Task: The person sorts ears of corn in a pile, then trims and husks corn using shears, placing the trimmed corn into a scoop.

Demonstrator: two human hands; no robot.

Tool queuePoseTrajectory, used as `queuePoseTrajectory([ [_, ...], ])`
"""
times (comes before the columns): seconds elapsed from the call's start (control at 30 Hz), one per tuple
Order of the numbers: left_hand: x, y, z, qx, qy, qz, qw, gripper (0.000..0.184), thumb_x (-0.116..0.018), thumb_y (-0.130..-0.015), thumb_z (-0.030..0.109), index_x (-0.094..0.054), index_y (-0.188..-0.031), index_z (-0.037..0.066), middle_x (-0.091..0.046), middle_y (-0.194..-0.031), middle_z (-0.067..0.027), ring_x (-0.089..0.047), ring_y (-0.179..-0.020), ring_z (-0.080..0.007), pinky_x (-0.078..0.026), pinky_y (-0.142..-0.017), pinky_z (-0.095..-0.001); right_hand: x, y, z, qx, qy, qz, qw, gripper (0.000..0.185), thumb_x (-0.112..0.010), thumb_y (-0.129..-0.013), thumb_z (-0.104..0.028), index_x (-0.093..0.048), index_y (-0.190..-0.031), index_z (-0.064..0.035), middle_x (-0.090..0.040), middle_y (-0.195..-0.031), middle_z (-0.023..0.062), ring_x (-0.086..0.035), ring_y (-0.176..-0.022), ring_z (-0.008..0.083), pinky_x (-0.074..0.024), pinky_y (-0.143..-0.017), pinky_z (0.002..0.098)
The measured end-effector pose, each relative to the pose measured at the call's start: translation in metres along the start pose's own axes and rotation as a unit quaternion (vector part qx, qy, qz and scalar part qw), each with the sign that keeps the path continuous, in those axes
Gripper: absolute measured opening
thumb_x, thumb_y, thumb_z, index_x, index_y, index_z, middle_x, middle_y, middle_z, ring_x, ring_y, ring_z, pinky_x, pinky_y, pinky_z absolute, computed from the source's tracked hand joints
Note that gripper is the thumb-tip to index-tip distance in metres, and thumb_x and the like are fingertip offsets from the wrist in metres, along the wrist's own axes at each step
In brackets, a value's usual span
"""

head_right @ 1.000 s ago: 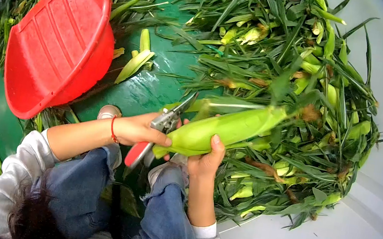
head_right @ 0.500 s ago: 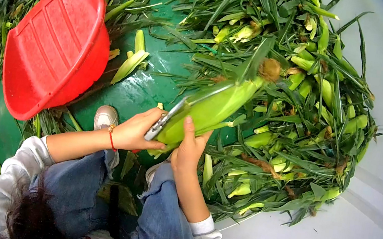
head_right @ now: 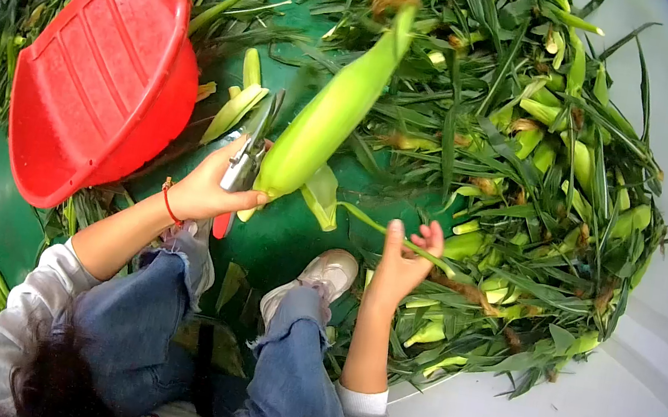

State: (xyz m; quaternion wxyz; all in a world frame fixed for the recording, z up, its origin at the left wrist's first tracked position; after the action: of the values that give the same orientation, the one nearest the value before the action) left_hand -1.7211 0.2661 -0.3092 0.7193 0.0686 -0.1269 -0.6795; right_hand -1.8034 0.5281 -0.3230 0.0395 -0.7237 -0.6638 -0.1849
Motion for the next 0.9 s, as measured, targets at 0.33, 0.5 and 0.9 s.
queuePoseTrajectory([
  [0.33, -0.020, 0.003, 0.012, 0.091, 0.238, -0.111, 0.961, 0.049, -0.063, -0.074, 0.002, -0.044, -0.119, 0.004, -0.054, -0.094, -0.0023, -0.056, -0.087, -0.0116, -0.048, -0.074, -0.0274, -0.052, 0.005, -0.037, -0.251, -0.479, -0.212, 0.814, 0.042, -0.054, -0.092, -0.025, -0.039, -0.125, -0.0040, -0.055, -0.114, 0.0149, -0.055, -0.105, 0.0277, -0.0454, -0.092, 0.0446],
  [0.5, -0.034, 0.030, -0.026, 0.321, 0.372, -0.092, 0.866, 0.049, -0.057, -0.086, 0.018, -0.036, -0.129, 0.009, -0.054, -0.108, -0.0064, -0.056, -0.103, -0.0206, -0.045, -0.087, -0.0383, -0.038, 0.000, -0.025, -0.083, -0.432, -0.003, 0.898, 0.047, -0.055, -0.093, -0.024, -0.033, -0.130, -0.0038, -0.047, -0.125, 0.0143, -0.049, -0.114, 0.0276, -0.0413, -0.098, 0.0448],
  [0.9, -0.055, 0.021, -0.007, 0.304, 0.392, -0.142, 0.857, 0.027, -0.058, -0.078, 0.005, -0.046, -0.102, 0.004, -0.058, -0.082, -0.0078, -0.060, -0.066, -0.0180, -0.049, -0.062, -0.0295, -0.036, 0.016, -0.028, -0.061, -0.382, -0.062, 0.920, 0.053, -0.056, -0.087, -0.009, -0.030, -0.133, -0.0052, -0.045, -0.126, 0.0170, -0.050, -0.112, 0.0305, -0.0410, -0.097, 0.0461],
])
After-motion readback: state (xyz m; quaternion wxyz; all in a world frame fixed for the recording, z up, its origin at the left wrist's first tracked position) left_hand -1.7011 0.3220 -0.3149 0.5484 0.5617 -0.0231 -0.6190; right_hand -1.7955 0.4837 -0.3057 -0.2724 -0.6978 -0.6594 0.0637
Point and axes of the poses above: each hand's wrist, its own y-axis away from the middle knuckle, its own x-axis out of the back of the hand, z = x × y, the point moved 1 cm from there along -y, towards the middle knuckle
